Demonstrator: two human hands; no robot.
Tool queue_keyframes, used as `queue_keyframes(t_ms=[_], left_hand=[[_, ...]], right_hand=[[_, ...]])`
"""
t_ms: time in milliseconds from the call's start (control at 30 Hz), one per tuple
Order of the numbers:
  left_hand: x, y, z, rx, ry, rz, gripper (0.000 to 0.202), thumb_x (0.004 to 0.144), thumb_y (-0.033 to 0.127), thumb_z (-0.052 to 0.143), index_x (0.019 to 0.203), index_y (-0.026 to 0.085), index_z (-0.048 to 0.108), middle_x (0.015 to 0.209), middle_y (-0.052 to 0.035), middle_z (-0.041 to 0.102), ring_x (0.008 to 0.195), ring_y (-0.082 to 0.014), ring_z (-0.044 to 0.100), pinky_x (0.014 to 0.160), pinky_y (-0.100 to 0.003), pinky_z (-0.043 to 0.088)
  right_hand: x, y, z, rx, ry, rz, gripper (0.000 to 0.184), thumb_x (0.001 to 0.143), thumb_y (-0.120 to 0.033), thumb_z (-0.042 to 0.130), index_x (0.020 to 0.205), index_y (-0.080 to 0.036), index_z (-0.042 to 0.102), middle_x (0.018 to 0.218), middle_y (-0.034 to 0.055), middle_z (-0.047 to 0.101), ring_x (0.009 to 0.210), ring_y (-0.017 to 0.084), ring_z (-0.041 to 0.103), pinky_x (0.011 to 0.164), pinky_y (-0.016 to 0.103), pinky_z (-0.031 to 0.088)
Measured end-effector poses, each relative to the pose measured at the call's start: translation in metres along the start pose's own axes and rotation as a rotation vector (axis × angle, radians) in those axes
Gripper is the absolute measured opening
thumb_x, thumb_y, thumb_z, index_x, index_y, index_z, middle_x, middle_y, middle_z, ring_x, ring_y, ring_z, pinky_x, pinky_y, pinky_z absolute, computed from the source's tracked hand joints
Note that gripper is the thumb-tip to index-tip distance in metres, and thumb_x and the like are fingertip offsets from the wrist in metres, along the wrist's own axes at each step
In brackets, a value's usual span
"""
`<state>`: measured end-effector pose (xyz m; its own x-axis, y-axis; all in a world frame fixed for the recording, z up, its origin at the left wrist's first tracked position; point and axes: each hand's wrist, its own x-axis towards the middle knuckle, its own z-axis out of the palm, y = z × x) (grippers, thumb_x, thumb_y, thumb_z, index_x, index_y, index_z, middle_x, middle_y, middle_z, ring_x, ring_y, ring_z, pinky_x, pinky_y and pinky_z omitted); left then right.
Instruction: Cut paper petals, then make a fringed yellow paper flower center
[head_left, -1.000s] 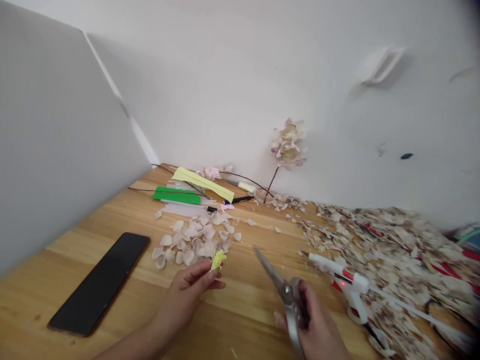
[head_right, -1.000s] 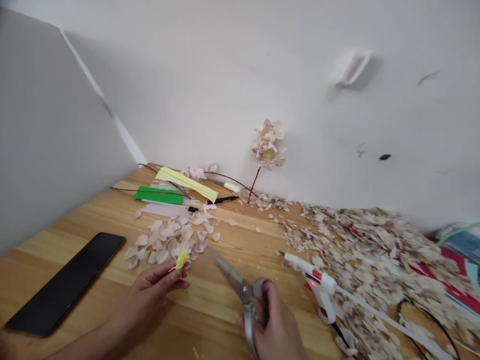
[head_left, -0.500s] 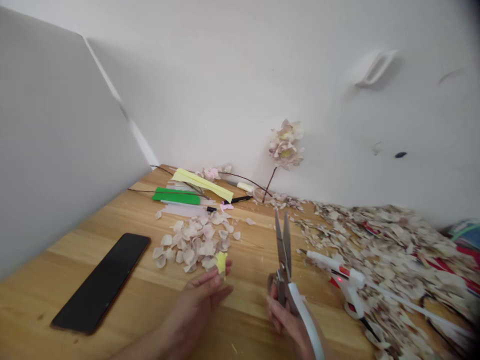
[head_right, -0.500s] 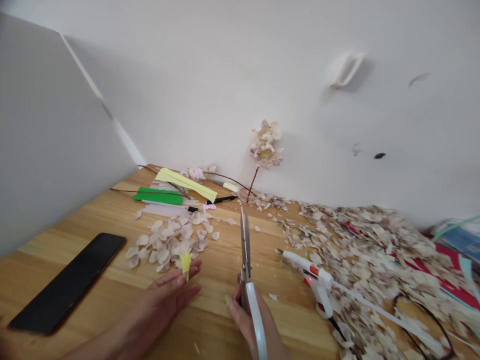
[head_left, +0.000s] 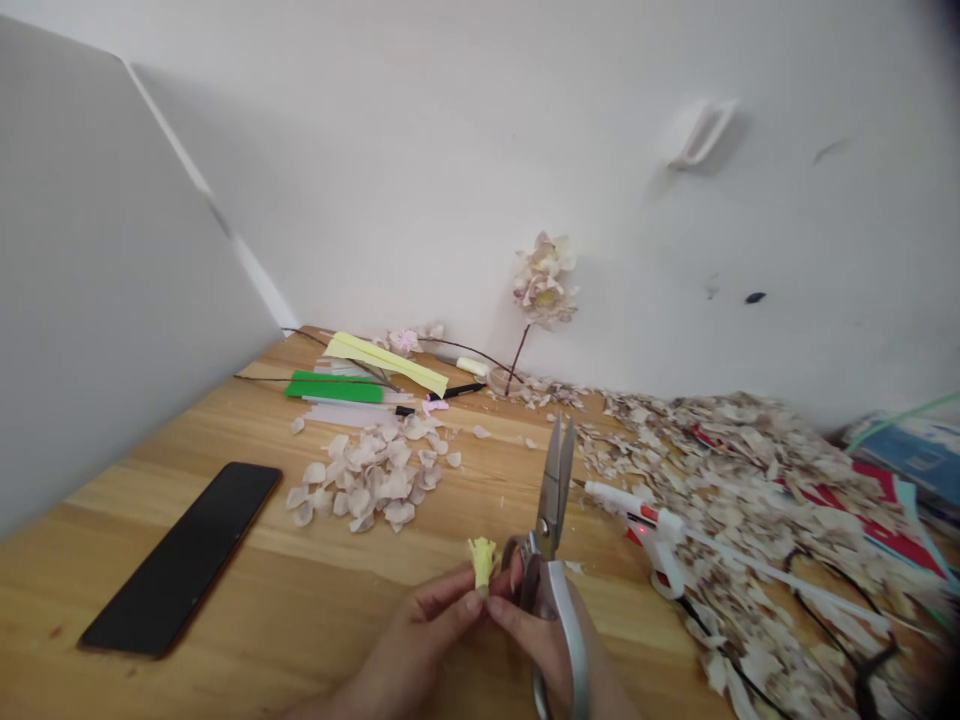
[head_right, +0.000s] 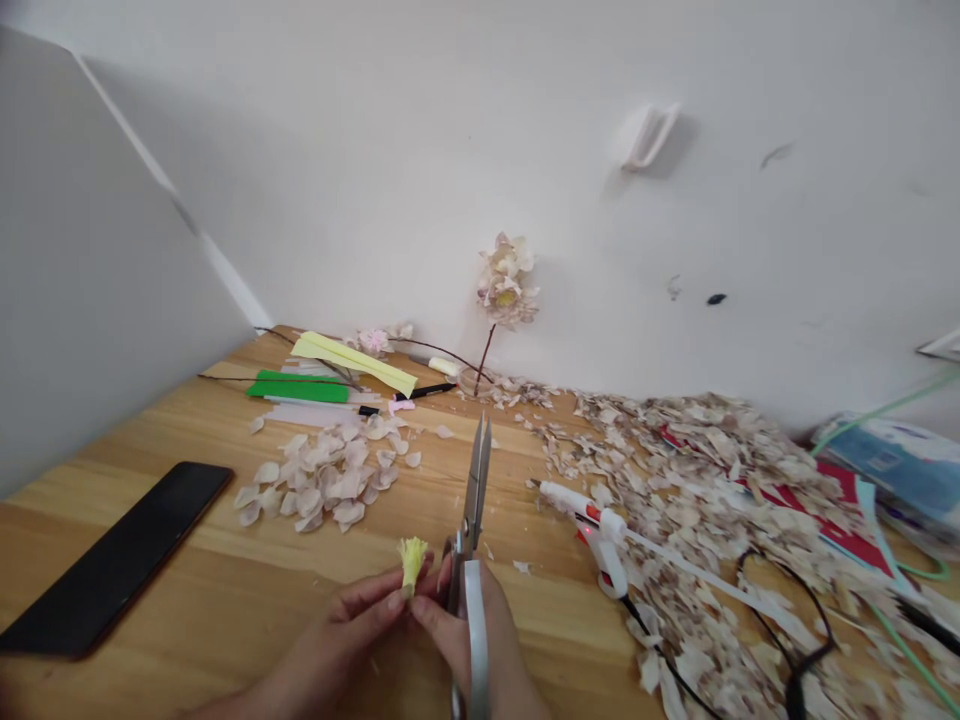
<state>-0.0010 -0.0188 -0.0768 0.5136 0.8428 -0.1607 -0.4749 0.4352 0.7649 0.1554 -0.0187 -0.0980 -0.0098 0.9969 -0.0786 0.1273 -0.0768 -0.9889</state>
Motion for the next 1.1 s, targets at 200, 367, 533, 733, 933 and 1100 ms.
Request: queue_keyframes(t_ms=[200,367,533,733,933,1100], left_hand=[[-0.002,0.008,-0.007,0.266,0.019,0.120,0.023,0.080,0.038,0.063,0.096,0.025,0.073,0.118,-0.0055,0.064,0.113,-0.0246,0.055,0.098,-0.035,0.039],[-0.006,0.016,-0.012,0.441,0.015,0.186,0.020,0.082,0.035,0.060,0.086,0.020,0.073,0.104,-0.0071,0.067,0.102,-0.0231,0.060,0.092,-0.032,0.043],[-0.006,0.016,-0.010,0.319,0.055,0.111,0.024,0.082,0.040,0.059,0.091,0.020,0.070,0.095,-0.0048,0.071,0.092,-0.0201,0.062,0.086,-0.030,0.045],[0.001,0.021,-0.019,0.183,0.267,0.099,0.036,0.069,0.047,0.071,0.088,0.017,0.068,0.072,-0.0011,0.069,0.073,-0.0154,0.062,0.076,-0.028,0.047],[0.002,0.042,-0.027,0.055,0.311,0.093,0.048,0.061,0.042,0.079,0.099,0.017,0.066,0.077,-0.0031,0.072,0.063,-0.0127,0.064,0.071,-0.029,0.052],[-0.005,0.056,-0.023,0.189,0.295,0.078,0.045,0.057,0.047,0.079,0.088,0.016,0.070,0.085,-0.0075,0.074,0.070,-0.0180,0.068,0.074,-0.031,0.052]], right_hand=[[-0.003,-0.012,0.006,-0.055,-0.047,-0.014,0.022,0.061,-0.031,0.069,0.063,-0.023,0.048,0.065,-0.0024,0.058,0.062,0.017,0.056,0.056,0.026,0.045],[-0.004,-0.017,0.012,-0.054,-0.076,0.010,0.022,0.058,-0.029,0.064,0.063,-0.024,0.043,0.060,-0.0048,0.055,0.055,0.015,0.055,0.052,0.025,0.045],[-0.004,-0.016,0.013,-0.086,-0.088,0.023,0.022,0.058,-0.033,0.065,0.062,-0.024,0.045,0.062,-0.0028,0.057,0.059,0.017,0.056,0.056,0.027,0.047],[0.000,-0.028,-0.020,-0.367,0.012,0.075,0.050,0.056,-0.034,0.068,0.101,-0.023,0.052,0.087,0.0030,0.066,0.071,0.022,0.061,0.066,0.031,0.050],[0.000,-0.037,-0.053,-0.967,-0.140,-0.056,0.065,0.055,-0.029,0.068,0.115,-0.013,0.048,0.121,0.0204,0.056,0.108,0.035,0.055,0.092,0.046,0.043],[-0.001,-0.036,-0.055,-1.072,-0.267,-0.006,0.074,0.058,-0.032,0.071,0.123,-0.007,0.046,0.133,0.0259,0.045,0.122,0.037,0.044,0.102,0.049,0.036]])
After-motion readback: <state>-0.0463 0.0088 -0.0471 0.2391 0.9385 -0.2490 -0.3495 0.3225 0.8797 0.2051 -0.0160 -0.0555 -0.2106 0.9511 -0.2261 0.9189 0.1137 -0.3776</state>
